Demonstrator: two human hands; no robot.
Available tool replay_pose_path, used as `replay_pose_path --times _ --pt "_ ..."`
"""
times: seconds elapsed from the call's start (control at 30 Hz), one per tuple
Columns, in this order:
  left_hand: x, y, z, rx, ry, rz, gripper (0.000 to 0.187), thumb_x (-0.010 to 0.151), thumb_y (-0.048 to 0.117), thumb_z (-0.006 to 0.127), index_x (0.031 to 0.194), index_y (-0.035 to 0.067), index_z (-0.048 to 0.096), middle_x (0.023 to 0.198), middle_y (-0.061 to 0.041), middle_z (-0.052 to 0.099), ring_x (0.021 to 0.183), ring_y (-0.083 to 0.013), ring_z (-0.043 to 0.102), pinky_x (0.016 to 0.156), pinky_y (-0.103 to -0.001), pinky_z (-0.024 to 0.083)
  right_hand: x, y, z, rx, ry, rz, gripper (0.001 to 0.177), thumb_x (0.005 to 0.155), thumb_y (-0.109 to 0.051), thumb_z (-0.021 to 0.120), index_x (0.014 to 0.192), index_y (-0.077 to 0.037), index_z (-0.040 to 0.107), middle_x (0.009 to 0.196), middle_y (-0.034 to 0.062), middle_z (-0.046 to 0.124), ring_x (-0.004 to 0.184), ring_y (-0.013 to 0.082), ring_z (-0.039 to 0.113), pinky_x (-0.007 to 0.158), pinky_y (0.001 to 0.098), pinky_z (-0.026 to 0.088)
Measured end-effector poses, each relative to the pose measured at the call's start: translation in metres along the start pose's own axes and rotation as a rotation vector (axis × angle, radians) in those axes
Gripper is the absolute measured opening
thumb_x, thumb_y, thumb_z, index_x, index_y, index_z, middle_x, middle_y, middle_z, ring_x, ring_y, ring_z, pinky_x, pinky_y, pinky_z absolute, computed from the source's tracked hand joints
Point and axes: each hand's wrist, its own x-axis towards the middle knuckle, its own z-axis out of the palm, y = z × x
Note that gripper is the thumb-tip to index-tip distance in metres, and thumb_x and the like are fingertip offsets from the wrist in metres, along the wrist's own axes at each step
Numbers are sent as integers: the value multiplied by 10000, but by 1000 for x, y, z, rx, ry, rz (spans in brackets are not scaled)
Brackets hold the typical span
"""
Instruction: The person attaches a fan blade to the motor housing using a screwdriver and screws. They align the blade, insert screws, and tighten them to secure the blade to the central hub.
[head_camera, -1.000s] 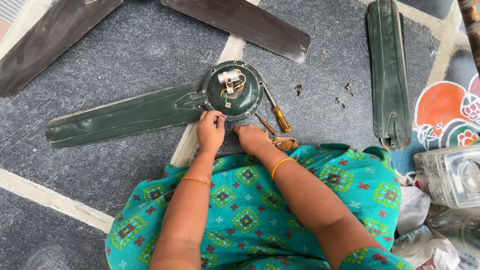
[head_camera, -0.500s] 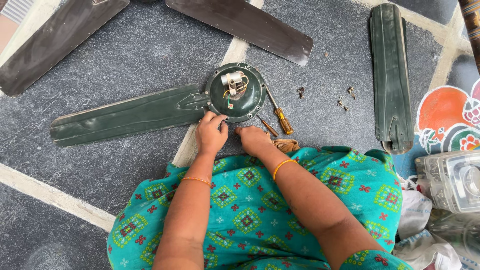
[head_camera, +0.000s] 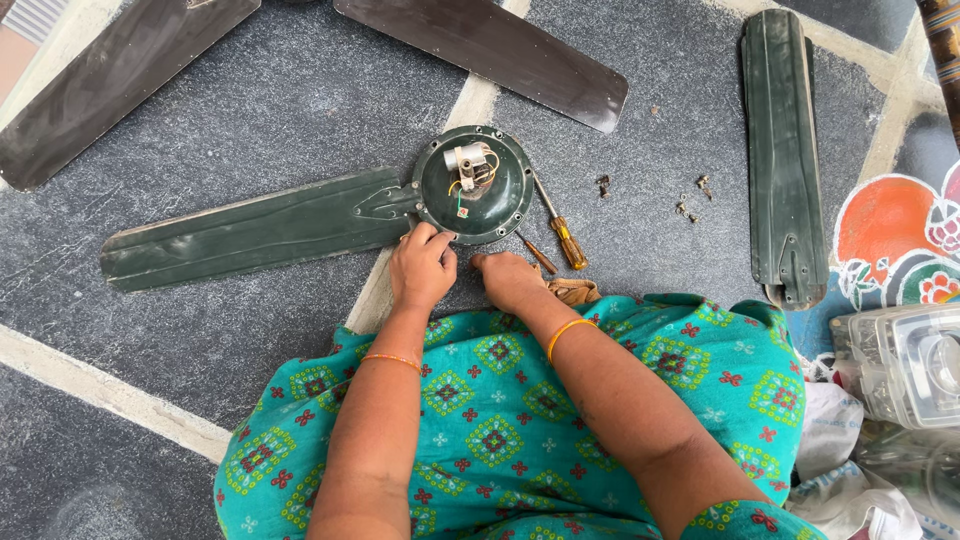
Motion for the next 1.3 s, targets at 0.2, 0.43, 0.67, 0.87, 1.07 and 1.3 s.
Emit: replay_pose_path --times 0.2,0.43,0.67,0.87,1.07,1.3 --pt "-1 0 0 -5 -9 3 264 787 127 705 1034 188 776 963 -22 630 905 -293 650 787 -452 554 1 1 2 -15 -1 -2 467 899 -35 564 1323 -215 644 1204 195 697 1136 370 676 961 483 547" --pt "-2 -1 1 7 -28 4 265 792 122 704 1036 192 782 959 -26 624 903 -290 649 790 -453 553 4 3 5 -9 2 1 472 896 -29 569 1321 -222 644 1203 190 698 1136 365 675 959 486 544" --pt "-1 -1 1 17 -51 -3 259 794 130 702 1029 199 787 960 -28 622 904 -288 647 787 -451 551 6 4 6 -11 -1 0 475 894 -27 573 1320 -223 646 1202 193 698 1135 365 676 961 480 546" --pt "0 1 -1 3 -15 9 246 804 144 699 1034 180 777 957 -28 626 913 -295 649 796 -449 552 6 6 8 -15 19 -18 465 884 -28 584 1307 -208 654 1193 193 704 1128 366 680 959 480 546" --pt "-1 2 0 -8 -5 -12 153 852 207 733 993 153 760 970 -36 638 929 -302 653 803 -456 550 5 6 8 -12 21 -24 465 878 -23 589 1302 -203 657 1192 191 705 1128 364 680 961 475 546" --pt "0 -1 2 -32 33 -56 152 834 212 759 972 149 757 968 -34 641 939 -306 654 794 -462 546 5 5 7 -14 26 -29 463 890 -23 577 1308 -203 658 1190 194 706 1129 365 680 965 473 545"
